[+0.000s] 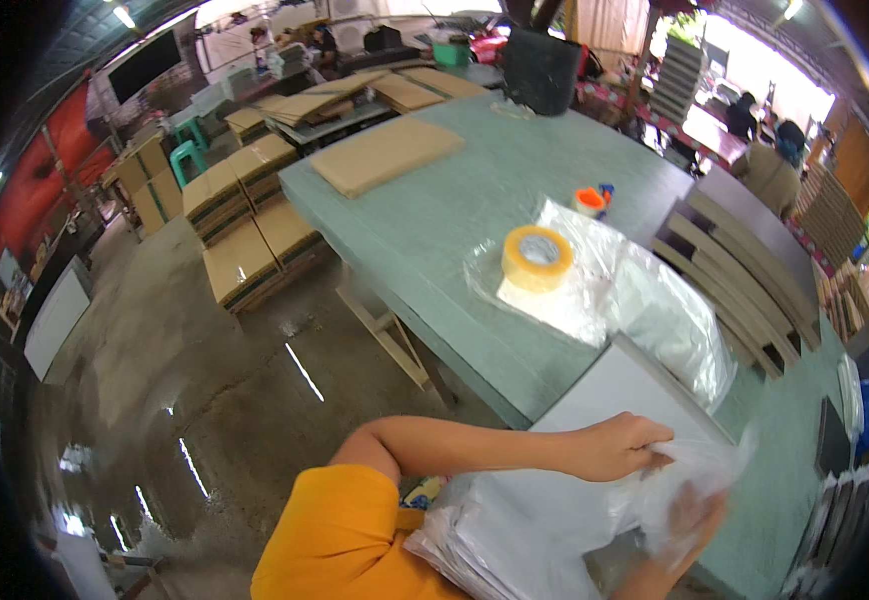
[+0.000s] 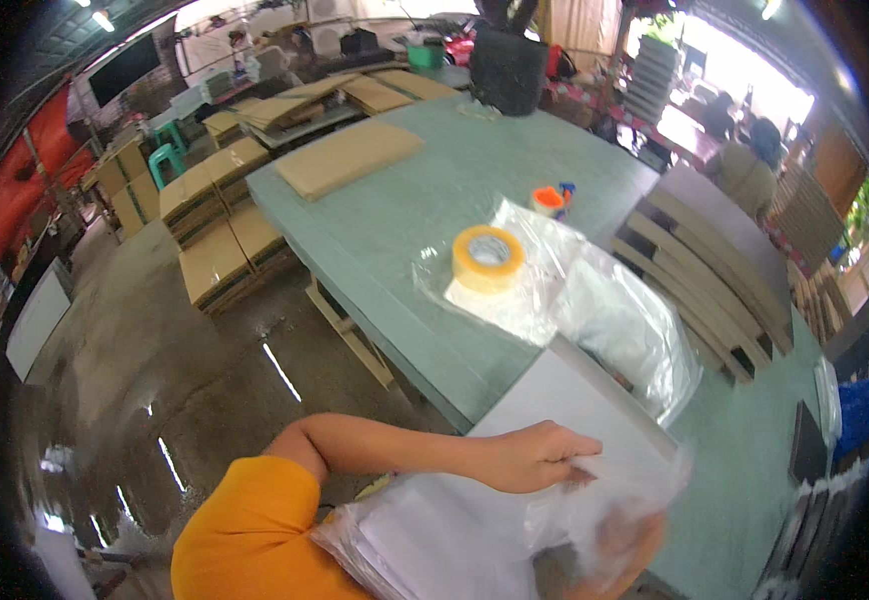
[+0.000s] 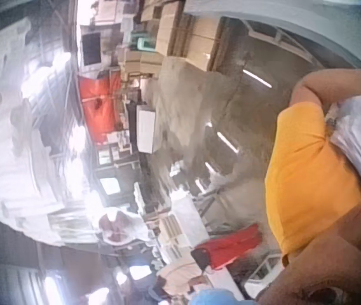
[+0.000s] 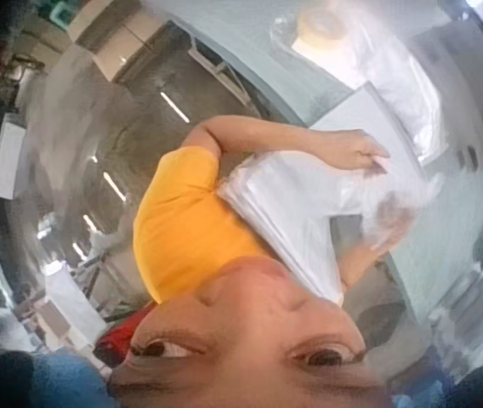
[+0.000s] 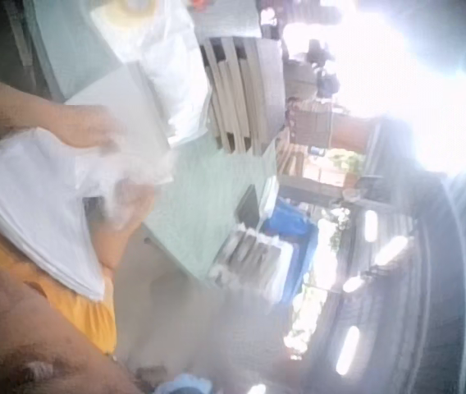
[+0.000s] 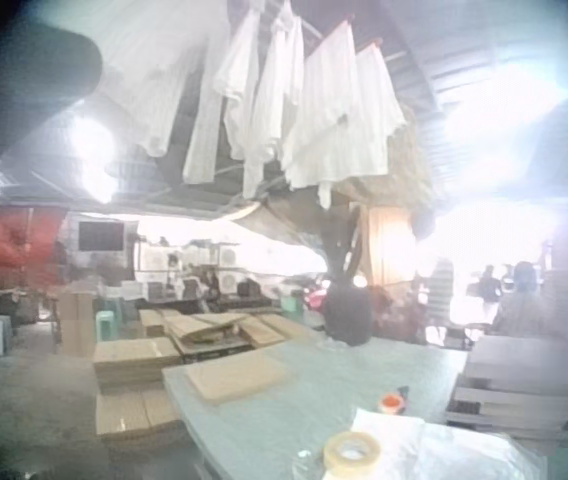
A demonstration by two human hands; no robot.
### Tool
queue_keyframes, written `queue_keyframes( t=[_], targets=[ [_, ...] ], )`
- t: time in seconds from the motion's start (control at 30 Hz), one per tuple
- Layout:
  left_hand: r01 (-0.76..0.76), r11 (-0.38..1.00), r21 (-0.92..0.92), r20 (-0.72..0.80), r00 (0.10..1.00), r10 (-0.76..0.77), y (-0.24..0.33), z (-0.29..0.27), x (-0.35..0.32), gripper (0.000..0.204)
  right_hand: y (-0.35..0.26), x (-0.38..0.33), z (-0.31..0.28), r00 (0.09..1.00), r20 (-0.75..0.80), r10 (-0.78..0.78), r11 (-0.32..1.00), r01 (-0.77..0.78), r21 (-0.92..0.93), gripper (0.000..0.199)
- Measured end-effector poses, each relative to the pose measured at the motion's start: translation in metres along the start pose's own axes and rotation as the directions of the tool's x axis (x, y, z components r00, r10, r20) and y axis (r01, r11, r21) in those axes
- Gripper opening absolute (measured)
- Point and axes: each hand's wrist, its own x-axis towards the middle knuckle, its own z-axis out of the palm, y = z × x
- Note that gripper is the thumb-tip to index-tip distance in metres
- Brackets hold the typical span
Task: The person wraps individual dark panels or boards in clear plastic film by hand, pulling the film from a roll and tucking it around the edges of the items before stacking them.
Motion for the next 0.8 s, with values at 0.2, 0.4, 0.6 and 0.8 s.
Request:
queue_keyframes(
  t=[0.2,0.4,0.6,0.8],
  targets=[
    [-0.206,0.979,-0.007,0.397,0.898,0.192,0.002,-0.007,-0.002,0.013,-0.018,-0.008,-0.01,0.823,0.484,0.296,0.955,-0.269,-0.126,0.03],
    [0.194,0.804,-0.563,0.463,0.879,0.112,0.043,-0.043,-0.023,0.031,-0.022,-0.037,-0.047,0.869,-0.054,0.492,0.366,-0.262,-0.893,0.028],
    [-0.212,0.691,0.691,0.52,0.81,-0.271,-0.003,-0.013,-0.041,0.017,-0.029,-0.048,-0.04,0.85,-0.154,0.504,0.146,-0.259,-0.955,0.028],
    [-0.546,0.02,0.837,0.472,0.704,-0.53,-0.021,-0.011,-0.05,0.008,-0.044,-0.045,-0.037,0.76,-0.11,0.64,0.244,-0.337,-0.909,0.037]
  ],
)
